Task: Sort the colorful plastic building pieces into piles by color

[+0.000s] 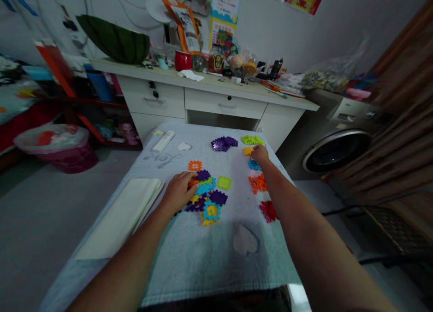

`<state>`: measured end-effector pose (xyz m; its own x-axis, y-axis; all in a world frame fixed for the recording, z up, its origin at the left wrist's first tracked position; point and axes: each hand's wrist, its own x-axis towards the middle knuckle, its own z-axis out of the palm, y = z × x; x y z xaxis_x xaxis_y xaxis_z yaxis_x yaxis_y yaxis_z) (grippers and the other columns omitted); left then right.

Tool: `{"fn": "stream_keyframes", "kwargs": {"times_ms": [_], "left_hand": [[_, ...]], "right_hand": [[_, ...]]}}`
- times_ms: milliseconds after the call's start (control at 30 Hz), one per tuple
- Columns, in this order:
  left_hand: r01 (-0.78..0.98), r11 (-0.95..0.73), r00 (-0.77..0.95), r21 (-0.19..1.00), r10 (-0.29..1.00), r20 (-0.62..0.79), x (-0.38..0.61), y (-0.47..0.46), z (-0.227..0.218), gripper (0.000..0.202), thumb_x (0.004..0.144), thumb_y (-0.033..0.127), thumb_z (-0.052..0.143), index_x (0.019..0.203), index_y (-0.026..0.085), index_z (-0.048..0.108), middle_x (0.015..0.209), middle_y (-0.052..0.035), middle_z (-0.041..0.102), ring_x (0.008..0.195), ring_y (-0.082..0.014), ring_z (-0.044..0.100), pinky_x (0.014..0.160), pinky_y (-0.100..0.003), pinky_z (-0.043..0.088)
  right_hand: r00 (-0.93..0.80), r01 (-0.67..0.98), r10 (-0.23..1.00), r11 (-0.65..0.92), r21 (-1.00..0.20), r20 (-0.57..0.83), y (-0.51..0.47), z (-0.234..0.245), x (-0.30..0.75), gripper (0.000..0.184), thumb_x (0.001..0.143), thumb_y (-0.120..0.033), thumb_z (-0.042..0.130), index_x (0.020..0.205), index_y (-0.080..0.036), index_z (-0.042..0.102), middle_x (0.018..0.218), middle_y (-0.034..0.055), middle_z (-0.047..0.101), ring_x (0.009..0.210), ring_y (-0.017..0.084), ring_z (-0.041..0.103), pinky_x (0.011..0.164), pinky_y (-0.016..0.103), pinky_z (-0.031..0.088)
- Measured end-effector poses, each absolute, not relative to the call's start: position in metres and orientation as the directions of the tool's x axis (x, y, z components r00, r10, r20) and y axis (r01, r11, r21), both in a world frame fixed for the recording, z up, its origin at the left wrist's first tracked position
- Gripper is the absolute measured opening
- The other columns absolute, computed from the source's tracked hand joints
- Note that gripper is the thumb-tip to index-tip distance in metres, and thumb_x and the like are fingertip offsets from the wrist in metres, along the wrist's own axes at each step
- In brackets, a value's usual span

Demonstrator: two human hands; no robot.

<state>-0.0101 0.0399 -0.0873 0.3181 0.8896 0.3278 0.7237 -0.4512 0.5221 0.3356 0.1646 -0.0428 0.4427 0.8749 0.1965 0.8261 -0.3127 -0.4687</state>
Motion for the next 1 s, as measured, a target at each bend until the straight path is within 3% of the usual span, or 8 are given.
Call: {"fn": "stream_keyframes", "kwargs": {"times_ms": [167,233,300,400,500,600,833,1000], "left_hand": [[0.727,-0.440,0.317,0.528,0.896,0.310,-0.010,0.040,-0.086,0.035,0.086,0.033,0.051,0.115,0.018,0.062,0.117,-0.0095,0.066,0.108,-0.0260,0.060,0.098,-0.043,0.044],[0.725,-0.441,0.317,0.530,0.896,0.311,-0.010,0.040,-0.086,0.035,0.085,0.033,0.051,0.115,0.018,0.062,0.117,-0.0098,0.066,0.109,-0.0260,0.060,0.098,-0.043,0.044],[0.723,-0.441,0.315,0.533,0.896,0.314,-0.009,0.040,-0.087,0.035,0.085,0.033,0.051,0.115,0.019,0.063,0.117,-0.0092,0.067,0.109,-0.0257,0.060,0.098,-0.042,0.045],[0.720,-0.441,0.310,0.535,0.895,0.320,-0.009,0.039,-0.087,0.035,0.085,0.034,0.051,0.114,0.019,0.063,0.117,-0.0085,0.067,0.109,-0.0255,0.060,0.098,-0.042,0.045],[0.722,-0.443,0.312,0.531,0.894,0.322,-0.009,0.039,-0.087,0.036,0.085,0.035,0.050,0.114,0.018,0.063,0.117,-0.0096,0.067,0.109,-0.0263,0.060,0.098,-0.042,0.045],[0.724,-0.449,0.317,0.524,0.891,0.325,-0.009,0.039,-0.087,0.035,0.085,0.034,0.050,0.114,0.018,0.062,0.116,-0.0098,0.066,0.109,-0.0262,0.060,0.098,-0.042,0.045],[0.737,-0.425,0.282,0.526,0.900,0.332,-0.007,0.041,-0.087,0.033,0.086,0.033,0.050,0.112,0.018,0.061,0.118,-0.0096,0.065,0.110,-0.0265,0.059,0.098,-0.042,0.045],[0.730,-0.405,0.240,0.551,0.906,0.349,-0.006,0.044,-0.090,0.033,0.086,0.036,0.049,0.112,0.019,0.061,0.121,-0.0094,0.063,0.111,-0.0258,0.059,0.099,-0.042,0.045]], "right_hand": [[0.300,0.873,0.925,-0.169,-0.458,0.232,0.135,-0.034,0.315,0.030,0.080,-0.009,0.053,0.107,-0.012,0.065,0.111,0.0114,0.067,0.104,0.019,0.060,0.092,0.030,0.045],[0.098,0.892,0.977,-0.001,-0.453,0.191,0.112,-0.030,0.299,0.026,0.082,-0.011,0.055,0.105,-0.013,0.065,0.108,0.0096,0.067,0.099,0.018,0.061,0.089,0.029,0.045],[-0.200,0.872,0.978,0.202,-0.445,0.052,0.088,-0.028,0.282,0.022,0.082,-0.019,0.061,0.104,-0.015,0.066,0.102,0.0073,0.068,0.090,0.017,0.062,0.083,0.028,0.047],[-0.422,0.852,0.902,0.358,-0.382,-0.095,0.057,-0.029,0.262,0.037,0.078,-0.028,0.071,0.112,-0.015,0.065,0.107,0.0100,0.065,0.094,0.019,0.061,0.083,0.029,0.046],[-0.428,0.886,0.894,0.385,-0.259,-0.135,0.042,-0.031,0.250,0.052,0.073,-0.030,0.076,0.119,-0.012,0.061,0.114,0.0140,0.061,0.101,0.022,0.059,0.087,0.031,0.044],[-0.398,0.906,0.907,0.365,-0.214,-0.139,0.040,-0.033,0.247,0.053,0.073,-0.027,0.074,0.122,-0.012,0.059,0.116,0.0147,0.060,0.101,0.022,0.059,0.086,0.030,0.043],[-0.397,0.899,0.907,0.354,-0.257,-0.141,0.054,-0.023,0.252,0.020,0.079,-0.016,0.061,0.098,-0.016,0.068,0.097,0.0073,0.070,0.087,0.018,0.061,0.076,0.025,0.042],[-0.279,0.902,0.960,0.256,-0.348,-0.018,0.066,-0.018,0.267,0.021,0.082,-0.008,0.052,0.090,-0.014,0.069,0.096,0.0086,0.071,0.085,0.017,0.062,0.076,0.025,0.044]]}}
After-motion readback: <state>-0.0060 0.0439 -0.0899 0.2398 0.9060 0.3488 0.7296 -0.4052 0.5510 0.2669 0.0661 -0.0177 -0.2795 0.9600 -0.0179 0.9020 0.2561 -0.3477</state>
